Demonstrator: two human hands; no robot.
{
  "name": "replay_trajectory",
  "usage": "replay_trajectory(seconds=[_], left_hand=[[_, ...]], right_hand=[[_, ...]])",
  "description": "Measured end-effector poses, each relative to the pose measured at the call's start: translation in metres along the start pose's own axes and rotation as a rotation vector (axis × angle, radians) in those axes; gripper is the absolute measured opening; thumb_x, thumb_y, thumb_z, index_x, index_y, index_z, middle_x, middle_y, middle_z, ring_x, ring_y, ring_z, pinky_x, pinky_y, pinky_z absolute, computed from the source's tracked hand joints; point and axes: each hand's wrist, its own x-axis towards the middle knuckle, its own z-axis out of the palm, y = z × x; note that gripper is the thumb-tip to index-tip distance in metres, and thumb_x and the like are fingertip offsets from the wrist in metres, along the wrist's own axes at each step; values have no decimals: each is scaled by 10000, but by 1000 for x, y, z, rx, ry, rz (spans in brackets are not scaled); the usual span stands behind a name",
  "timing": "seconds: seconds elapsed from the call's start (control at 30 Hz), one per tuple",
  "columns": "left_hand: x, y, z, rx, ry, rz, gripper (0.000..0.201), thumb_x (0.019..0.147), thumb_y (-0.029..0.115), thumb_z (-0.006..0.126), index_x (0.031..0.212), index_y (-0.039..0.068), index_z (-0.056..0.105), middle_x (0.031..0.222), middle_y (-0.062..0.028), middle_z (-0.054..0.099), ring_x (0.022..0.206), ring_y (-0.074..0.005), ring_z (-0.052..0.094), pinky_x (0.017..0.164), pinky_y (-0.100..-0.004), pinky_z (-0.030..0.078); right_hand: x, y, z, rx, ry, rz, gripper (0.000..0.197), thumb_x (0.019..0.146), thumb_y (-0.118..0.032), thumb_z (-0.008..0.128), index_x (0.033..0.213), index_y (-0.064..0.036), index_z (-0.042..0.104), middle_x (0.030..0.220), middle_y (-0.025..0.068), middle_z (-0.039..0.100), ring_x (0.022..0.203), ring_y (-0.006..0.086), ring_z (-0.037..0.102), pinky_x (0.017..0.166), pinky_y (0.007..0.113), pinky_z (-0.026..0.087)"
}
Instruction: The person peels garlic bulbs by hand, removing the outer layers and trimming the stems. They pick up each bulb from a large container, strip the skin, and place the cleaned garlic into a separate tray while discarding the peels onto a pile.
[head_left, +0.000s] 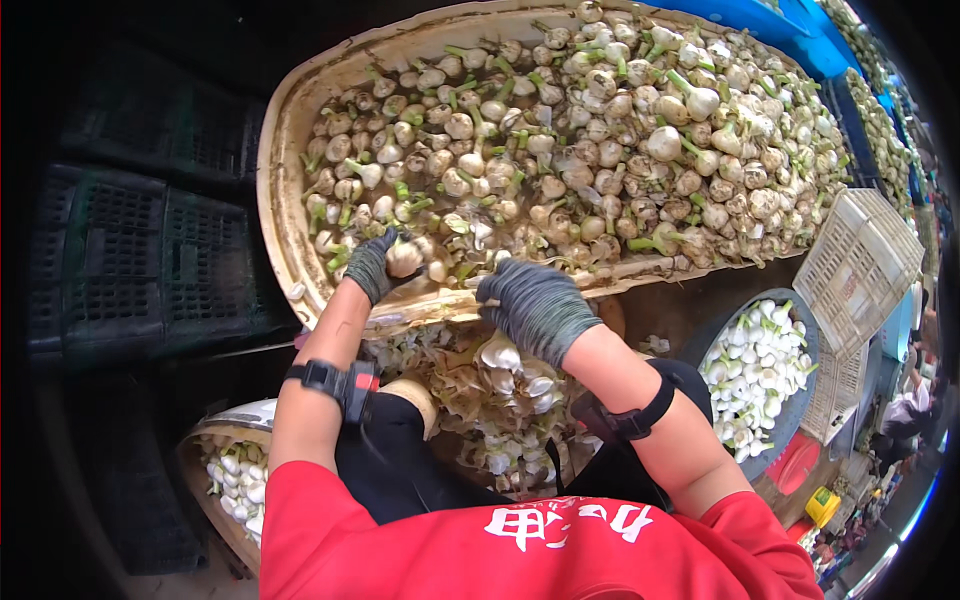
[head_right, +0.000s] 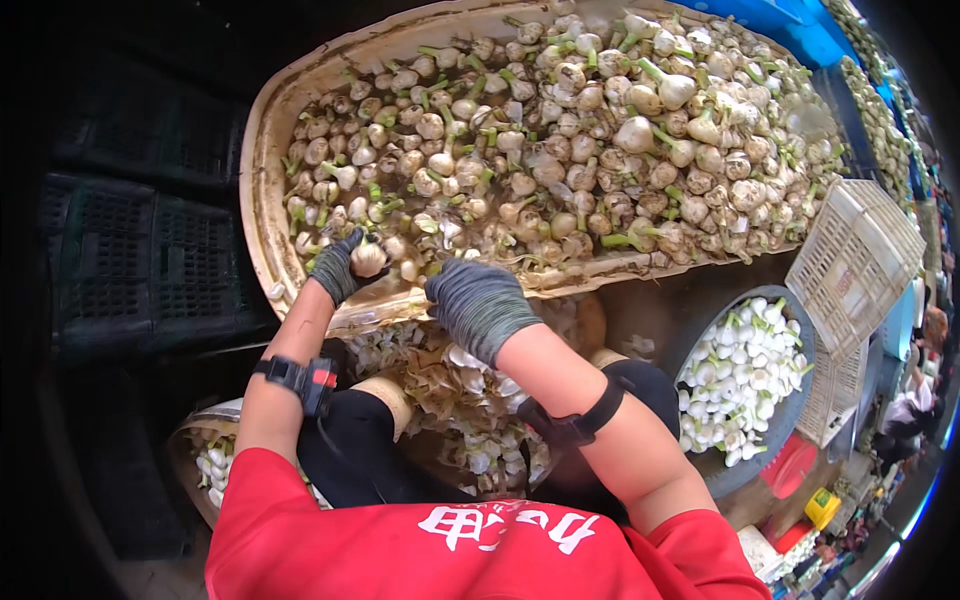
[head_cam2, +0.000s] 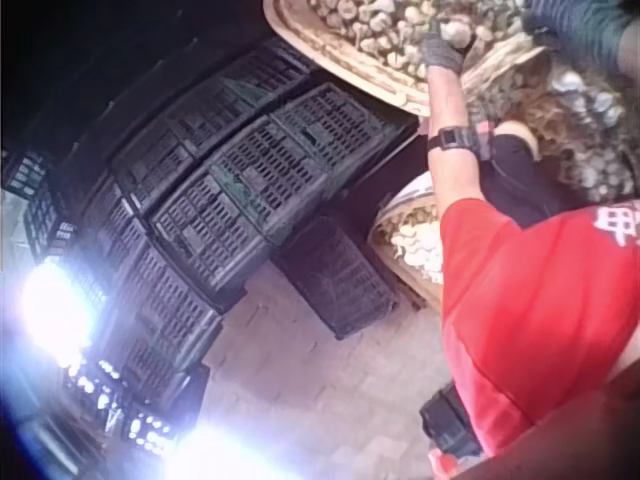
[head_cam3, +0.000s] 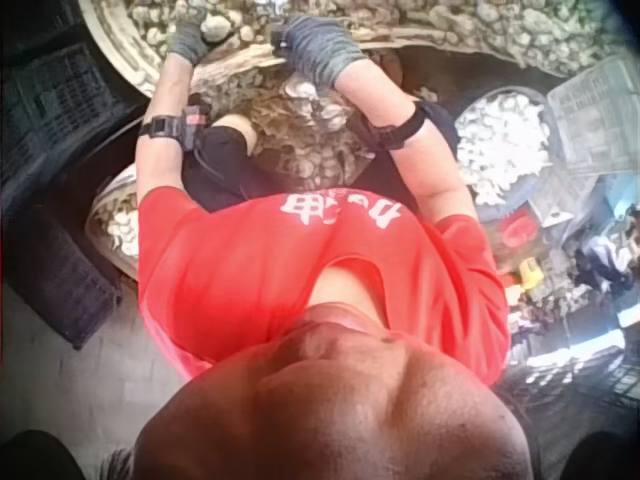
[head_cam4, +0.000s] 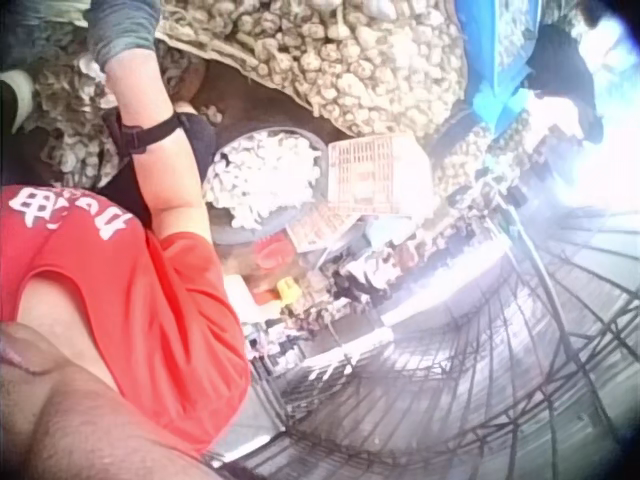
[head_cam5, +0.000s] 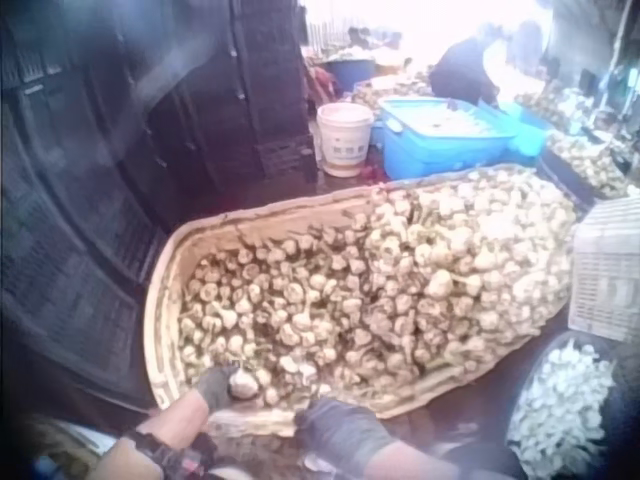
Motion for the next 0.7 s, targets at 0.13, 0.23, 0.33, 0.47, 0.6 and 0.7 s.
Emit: replay_trajectory(seconds=[0.13, 0.23, 0.33, 0.47, 0.6, 0.7], left_hand=[[-150, 10, 80, -301, -428, 56, 368, 870, 364, 541, 1063, 50, 544, 995, -131, 600, 973, -296, 559, 895, -467, 445], [-188, -13, 107, -406, -402, 129, 396, 875, 356, 531, 1120, 45, 513, 1053, -128, 581, 1010, -275, 540, 911, -430, 434], [-190, -30, 118, -525, -323, 149, 415, 880, 347, 522, 1158, 41, 491, 1094, -130, 564, 1026, -264, 532, 914, -408, 431], [-170, -49, 110, -222, -205, 393, 449, 872, 297, 559, 1234, 61, 438, 1099, -126, 535, 993, -240, 537, 832, -403, 483], [-171, -55, 119, 230, -33, 656, 433, 851, 168, 601, 1232, 46, 439, 1039, -110, 560, 930, -214, 563, 805, -336, 497], [-160, -45, 102, -277, -94, 298, 423, 836, 171, 622, 1205, 41, 460, 1022, -115, 594, 941, -247, 587, 828, -361, 493]], right_hand=[[6, -21, -17, 410, 527, -176, 94, 754, -182, 638, 810, -106, 640, 739, 92, 585, 697, 280, 592, 632, 376, 481], [5, -25, -27, 503, 639, -203, 102, 736, -168, 659, 820, -113, 646, 718, 80, 575, 675, 274, 587, 618, 372, 480], [1, -24, -27, 430, 662, -218, 110, 728, -167, 663, 828, -122, 652, 729, 74, 574, 684, 264, 587, 621, 368, 481], [-4, -24, -25, 224, 681, -237, 117, 705, -124, 692, 818, -118, 664, 716, 66, 582, 650, 252, 580, 573, 346, 474], [-3, -18, -15, 96, 640, -167, 113, 702, -133, 673, 807, -110, 638, 718, 69, 576, 671, 261, 584, 589, 371, 472], [-3, -24, -13, 121, 605, -160, 107, 713, -138, 664, 806, -103, 624, 724, 77, 574, 672, 257, 585, 601, 369, 474]])
